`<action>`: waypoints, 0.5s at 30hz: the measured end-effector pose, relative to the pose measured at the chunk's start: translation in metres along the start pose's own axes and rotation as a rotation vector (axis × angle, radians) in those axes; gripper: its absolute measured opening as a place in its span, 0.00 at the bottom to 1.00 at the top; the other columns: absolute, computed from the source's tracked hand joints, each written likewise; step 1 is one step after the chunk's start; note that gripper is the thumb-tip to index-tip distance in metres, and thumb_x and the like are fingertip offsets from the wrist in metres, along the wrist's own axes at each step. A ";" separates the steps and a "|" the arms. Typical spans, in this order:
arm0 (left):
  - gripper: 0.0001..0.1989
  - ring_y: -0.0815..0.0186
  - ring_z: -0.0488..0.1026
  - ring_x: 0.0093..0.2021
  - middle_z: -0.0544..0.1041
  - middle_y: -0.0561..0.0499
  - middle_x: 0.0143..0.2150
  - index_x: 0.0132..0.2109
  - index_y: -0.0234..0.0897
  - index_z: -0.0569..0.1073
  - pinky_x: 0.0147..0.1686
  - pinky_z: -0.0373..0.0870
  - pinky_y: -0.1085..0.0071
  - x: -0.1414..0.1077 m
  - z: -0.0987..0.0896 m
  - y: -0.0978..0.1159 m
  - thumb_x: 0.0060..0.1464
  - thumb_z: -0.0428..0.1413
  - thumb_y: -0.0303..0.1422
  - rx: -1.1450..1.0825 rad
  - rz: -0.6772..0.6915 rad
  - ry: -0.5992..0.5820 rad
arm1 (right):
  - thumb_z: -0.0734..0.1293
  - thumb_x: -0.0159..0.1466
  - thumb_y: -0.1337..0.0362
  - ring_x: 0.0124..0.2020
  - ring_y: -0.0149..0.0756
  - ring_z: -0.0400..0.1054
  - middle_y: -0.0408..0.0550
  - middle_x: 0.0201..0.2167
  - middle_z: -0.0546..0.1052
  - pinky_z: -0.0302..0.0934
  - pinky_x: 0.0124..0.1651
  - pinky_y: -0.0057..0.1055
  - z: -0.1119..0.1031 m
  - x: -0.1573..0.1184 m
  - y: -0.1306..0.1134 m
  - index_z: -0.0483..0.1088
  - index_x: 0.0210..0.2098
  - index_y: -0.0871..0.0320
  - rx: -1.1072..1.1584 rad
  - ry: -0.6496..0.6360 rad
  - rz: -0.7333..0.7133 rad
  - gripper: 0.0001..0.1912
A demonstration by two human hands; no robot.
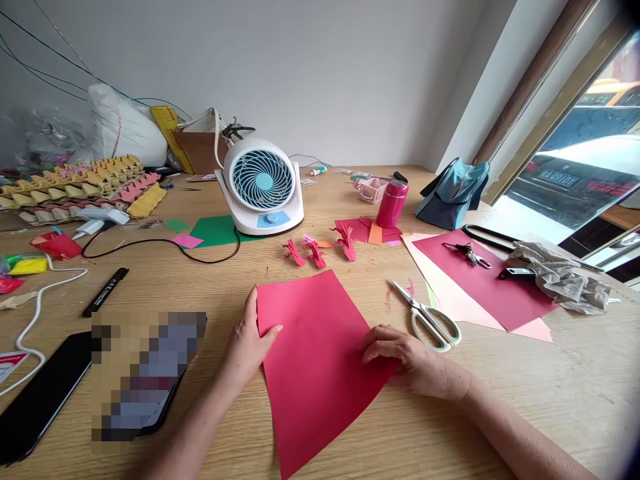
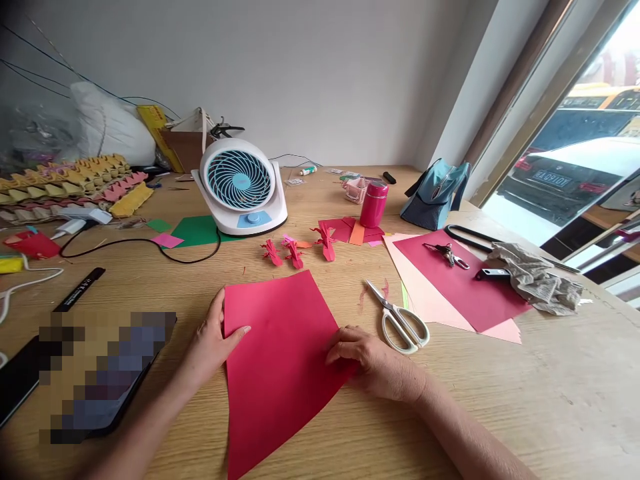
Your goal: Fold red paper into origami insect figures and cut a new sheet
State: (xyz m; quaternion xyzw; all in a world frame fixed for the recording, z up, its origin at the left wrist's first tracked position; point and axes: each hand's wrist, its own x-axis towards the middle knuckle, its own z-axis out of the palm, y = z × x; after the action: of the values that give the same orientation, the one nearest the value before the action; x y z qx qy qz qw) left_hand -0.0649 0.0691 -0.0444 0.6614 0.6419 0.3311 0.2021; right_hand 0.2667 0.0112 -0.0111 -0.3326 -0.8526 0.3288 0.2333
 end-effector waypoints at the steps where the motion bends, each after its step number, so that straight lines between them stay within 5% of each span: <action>1: 0.44 0.48 0.75 0.56 0.73 0.37 0.60 0.71 0.41 0.51 0.52 0.73 0.54 0.000 0.000 0.001 0.50 0.61 0.35 -0.002 0.015 0.012 | 0.69 0.59 0.77 0.48 0.38 0.70 0.52 0.47 0.75 0.66 0.51 0.36 -0.001 0.000 0.002 0.74 0.44 0.57 -0.022 0.014 -0.004 0.15; 4: 0.41 0.50 0.68 0.63 0.69 0.40 0.64 0.71 0.43 0.53 0.59 0.68 0.55 -0.001 0.000 0.004 0.52 0.58 0.34 -0.024 0.113 0.016 | 0.67 0.60 0.78 0.46 0.37 0.71 0.52 0.46 0.75 0.66 0.50 0.35 0.000 0.001 0.009 0.75 0.41 0.58 -0.034 0.067 0.005 0.13; 7: 0.28 0.54 0.69 0.62 0.72 0.43 0.60 0.63 0.41 0.68 0.62 0.65 0.57 0.002 -0.002 0.006 0.54 0.54 0.34 -0.042 0.191 -0.055 | 0.65 0.62 0.78 0.43 0.35 0.72 0.50 0.41 0.77 0.66 0.47 0.32 0.002 0.001 0.008 0.76 0.37 0.58 0.034 0.089 0.012 0.11; 12: 0.19 0.54 0.75 0.53 0.79 0.45 0.51 0.51 0.38 0.78 0.58 0.68 0.56 0.004 -0.007 0.009 0.53 0.53 0.36 -0.149 0.116 -0.181 | 0.67 0.66 0.66 0.38 0.33 0.72 0.47 0.37 0.77 0.66 0.42 0.28 0.006 0.003 -0.007 0.76 0.40 0.58 0.277 0.040 0.057 0.05; 15: 0.18 0.54 0.77 0.50 0.81 0.45 0.47 0.48 0.37 0.79 0.55 0.70 0.57 0.003 -0.010 0.014 0.53 0.55 0.38 -0.251 0.042 -0.258 | 0.68 0.67 0.59 0.38 0.35 0.73 0.49 0.37 0.77 0.65 0.42 0.28 0.008 0.004 -0.009 0.77 0.39 0.59 0.358 0.029 0.119 0.10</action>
State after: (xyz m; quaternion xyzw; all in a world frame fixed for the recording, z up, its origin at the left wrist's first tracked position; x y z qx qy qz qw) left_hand -0.0616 0.0690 -0.0276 0.6812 0.5505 0.3251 0.3566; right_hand 0.2553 0.0052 -0.0091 -0.3402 -0.7557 0.4837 0.2814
